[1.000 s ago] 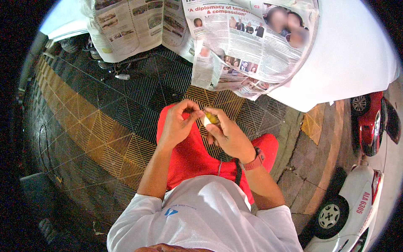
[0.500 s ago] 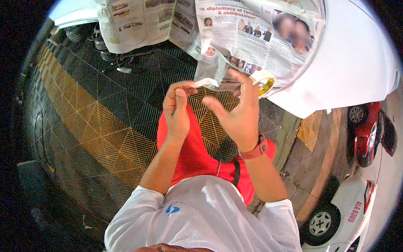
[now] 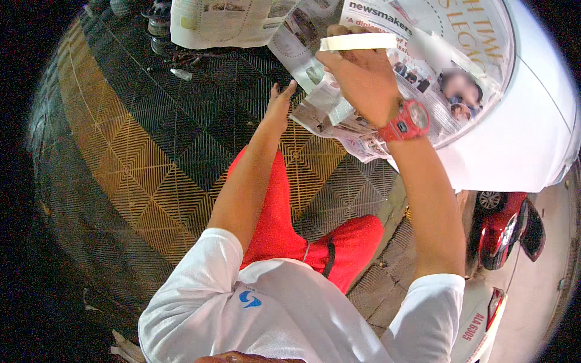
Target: The person tapes newspaper sheets onto the hood and front fender of a white car using masking tape. They smooth the paper and apply tape to secure it in place, covering the vehicle's surface.
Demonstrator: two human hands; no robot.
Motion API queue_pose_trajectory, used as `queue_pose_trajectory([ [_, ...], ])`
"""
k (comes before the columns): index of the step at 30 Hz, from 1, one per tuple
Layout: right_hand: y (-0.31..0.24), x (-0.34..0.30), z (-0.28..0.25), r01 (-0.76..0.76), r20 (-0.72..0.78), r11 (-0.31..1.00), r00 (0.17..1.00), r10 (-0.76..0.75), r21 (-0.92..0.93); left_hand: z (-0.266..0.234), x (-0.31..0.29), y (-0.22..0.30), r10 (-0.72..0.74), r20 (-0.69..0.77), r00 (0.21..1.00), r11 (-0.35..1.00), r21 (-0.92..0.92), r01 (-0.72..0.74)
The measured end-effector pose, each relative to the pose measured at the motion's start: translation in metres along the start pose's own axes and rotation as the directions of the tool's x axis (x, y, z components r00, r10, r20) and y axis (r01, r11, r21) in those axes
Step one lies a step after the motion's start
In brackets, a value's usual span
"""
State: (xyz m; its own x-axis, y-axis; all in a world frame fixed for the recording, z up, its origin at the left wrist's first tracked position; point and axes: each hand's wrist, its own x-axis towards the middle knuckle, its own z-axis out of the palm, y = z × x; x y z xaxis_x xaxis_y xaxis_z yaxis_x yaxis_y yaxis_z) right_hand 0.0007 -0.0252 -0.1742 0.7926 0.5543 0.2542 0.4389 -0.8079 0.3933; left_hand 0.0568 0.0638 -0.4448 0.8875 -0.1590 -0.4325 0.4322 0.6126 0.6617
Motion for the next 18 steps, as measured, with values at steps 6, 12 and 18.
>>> queue_pose_trajectory([
  [6,0.016,0.04,0.02,0.399,0.01,0.903,0.915,-0.403,-0.161,-0.014,0.041,-0.022,-0.085,0.379,0.921,0.978,-0.147,0.151],
  [12,0.019,0.037,0.063,0.151,0.094,0.986,0.983,-0.158,0.071,-0.016,0.018,-0.009,-0.042,0.364,0.93,0.988,-0.124,0.093],
  [18,0.035,0.042,0.075,0.293,0.206,0.919,0.948,-0.244,-0.262,-0.021,-0.003,0.0,-0.142,0.426,0.893,0.98,-0.064,0.186],
])
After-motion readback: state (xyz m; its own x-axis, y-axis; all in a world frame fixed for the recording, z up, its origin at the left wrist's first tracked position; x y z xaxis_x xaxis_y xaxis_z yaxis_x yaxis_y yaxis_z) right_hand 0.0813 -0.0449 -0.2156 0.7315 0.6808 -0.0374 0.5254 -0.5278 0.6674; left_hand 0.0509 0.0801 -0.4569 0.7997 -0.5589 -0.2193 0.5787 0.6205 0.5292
